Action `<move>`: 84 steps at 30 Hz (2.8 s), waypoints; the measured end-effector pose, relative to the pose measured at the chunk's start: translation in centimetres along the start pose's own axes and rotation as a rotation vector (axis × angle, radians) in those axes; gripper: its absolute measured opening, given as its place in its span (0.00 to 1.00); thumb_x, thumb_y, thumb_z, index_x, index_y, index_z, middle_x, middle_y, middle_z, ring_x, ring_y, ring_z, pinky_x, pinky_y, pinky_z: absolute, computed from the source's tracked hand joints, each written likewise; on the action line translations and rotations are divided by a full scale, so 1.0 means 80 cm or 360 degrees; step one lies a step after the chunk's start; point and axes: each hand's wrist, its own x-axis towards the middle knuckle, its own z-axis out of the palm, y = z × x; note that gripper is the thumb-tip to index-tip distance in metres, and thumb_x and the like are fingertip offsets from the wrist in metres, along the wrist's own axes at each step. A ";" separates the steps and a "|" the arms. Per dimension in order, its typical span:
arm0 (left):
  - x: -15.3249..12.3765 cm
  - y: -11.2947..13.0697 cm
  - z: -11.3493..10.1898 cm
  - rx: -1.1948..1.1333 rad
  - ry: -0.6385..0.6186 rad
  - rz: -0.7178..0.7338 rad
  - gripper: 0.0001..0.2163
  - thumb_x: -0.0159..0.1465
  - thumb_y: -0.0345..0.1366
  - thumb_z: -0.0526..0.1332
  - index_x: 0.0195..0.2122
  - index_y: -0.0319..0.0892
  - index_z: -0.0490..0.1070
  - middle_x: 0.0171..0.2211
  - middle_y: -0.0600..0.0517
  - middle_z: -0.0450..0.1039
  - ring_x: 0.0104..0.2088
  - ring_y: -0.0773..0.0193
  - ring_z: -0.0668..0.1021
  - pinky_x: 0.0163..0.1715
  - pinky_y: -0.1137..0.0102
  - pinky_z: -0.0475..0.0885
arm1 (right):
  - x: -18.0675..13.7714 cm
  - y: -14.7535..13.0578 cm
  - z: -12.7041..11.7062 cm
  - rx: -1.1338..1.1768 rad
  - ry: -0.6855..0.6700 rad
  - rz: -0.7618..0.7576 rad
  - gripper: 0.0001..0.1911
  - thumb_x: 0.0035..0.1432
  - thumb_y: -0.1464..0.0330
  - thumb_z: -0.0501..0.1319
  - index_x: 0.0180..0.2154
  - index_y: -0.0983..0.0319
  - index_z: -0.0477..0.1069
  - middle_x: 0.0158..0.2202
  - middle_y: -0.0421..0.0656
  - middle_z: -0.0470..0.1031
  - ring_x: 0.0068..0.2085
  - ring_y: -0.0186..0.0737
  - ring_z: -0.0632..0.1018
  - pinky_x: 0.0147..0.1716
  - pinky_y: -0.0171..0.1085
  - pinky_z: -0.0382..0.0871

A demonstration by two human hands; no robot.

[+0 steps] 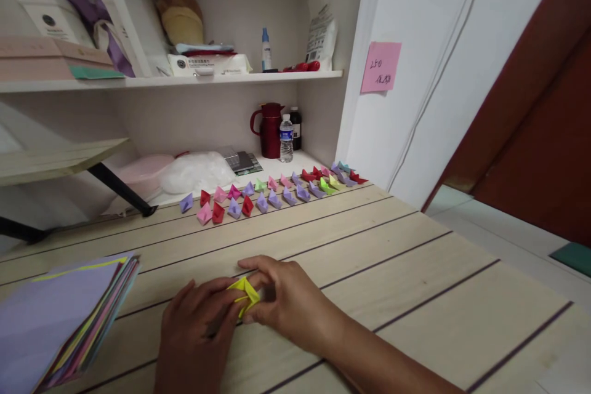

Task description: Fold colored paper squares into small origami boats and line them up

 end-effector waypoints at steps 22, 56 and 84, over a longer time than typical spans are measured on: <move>0.014 0.034 -0.005 -0.1075 -0.0135 -0.1359 0.03 0.53 0.34 0.64 0.23 0.48 0.74 0.28 0.56 0.76 0.33 0.62 0.78 0.37 0.68 0.68 | 0.001 -0.001 -0.007 0.0113 -0.0235 0.0008 0.13 0.51 0.72 0.70 0.41 0.60 0.80 0.36 0.41 0.79 0.39 0.39 0.78 0.39 0.34 0.71; 0.012 0.018 0.002 -0.0849 -0.0303 -0.1028 0.06 0.56 0.33 0.59 0.25 0.47 0.75 0.30 0.54 0.77 0.33 0.63 0.79 0.37 0.69 0.71 | -0.003 0.001 -0.016 -0.1372 -0.0113 -0.0788 0.05 0.60 0.73 0.63 0.38 0.57 0.73 0.48 0.43 0.74 0.43 0.39 0.76 0.42 0.37 0.67; 0.024 0.005 -0.021 -0.0208 -0.0836 -0.0711 0.11 0.50 0.28 0.68 0.34 0.49 0.75 0.43 0.52 0.77 0.46 0.52 0.75 0.48 0.54 0.63 | 0.011 0.021 -0.004 -0.1096 -0.0043 -0.0478 0.05 0.57 0.75 0.67 0.34 0.59 0.77 0.34 0.41 0.78 0.40 0.42 0.76 0.43 0.41 0.64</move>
